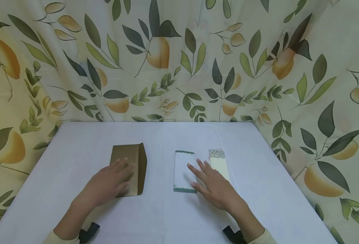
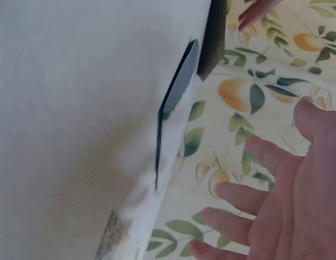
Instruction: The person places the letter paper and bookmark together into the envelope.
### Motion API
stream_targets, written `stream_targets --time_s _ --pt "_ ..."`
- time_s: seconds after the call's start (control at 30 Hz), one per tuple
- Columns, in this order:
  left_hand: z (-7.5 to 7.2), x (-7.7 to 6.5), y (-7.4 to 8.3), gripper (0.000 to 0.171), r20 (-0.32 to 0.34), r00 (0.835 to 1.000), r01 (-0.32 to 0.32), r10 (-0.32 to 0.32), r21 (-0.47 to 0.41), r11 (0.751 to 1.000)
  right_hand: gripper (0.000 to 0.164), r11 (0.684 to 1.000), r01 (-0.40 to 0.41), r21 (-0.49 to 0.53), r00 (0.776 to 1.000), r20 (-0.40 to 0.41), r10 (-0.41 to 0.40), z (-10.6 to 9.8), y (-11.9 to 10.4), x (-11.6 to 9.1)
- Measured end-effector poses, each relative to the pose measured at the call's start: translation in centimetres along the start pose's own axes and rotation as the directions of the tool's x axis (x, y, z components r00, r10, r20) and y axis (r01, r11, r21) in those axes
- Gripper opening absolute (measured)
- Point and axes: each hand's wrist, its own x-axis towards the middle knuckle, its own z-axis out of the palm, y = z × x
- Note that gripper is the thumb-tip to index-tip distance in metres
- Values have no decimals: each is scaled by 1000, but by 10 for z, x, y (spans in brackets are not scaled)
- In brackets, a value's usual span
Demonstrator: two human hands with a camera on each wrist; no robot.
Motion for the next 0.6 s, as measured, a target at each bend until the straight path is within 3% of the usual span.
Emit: stream_targets --time_s 0.17,0.27,0.43,0.6 --pt "9 5 2 52 7 1000 -7 7 -13 1000 61 999 -38 24 999 24 38 2 -2 0" --pt "15 11 3 52 -4 1000 22 -22 20 1000 59 998 -54 9 998 27 54 2 -3 2" --pt "25 26 12 55 -34 987 157 -155 63 986 53 997 -82 -10 995 48 82 1 -2 3" --pt "27 35 18 55 62 955 289 -289 11 957 50 996 -90 -9 994 68 90 -1 -2 6"
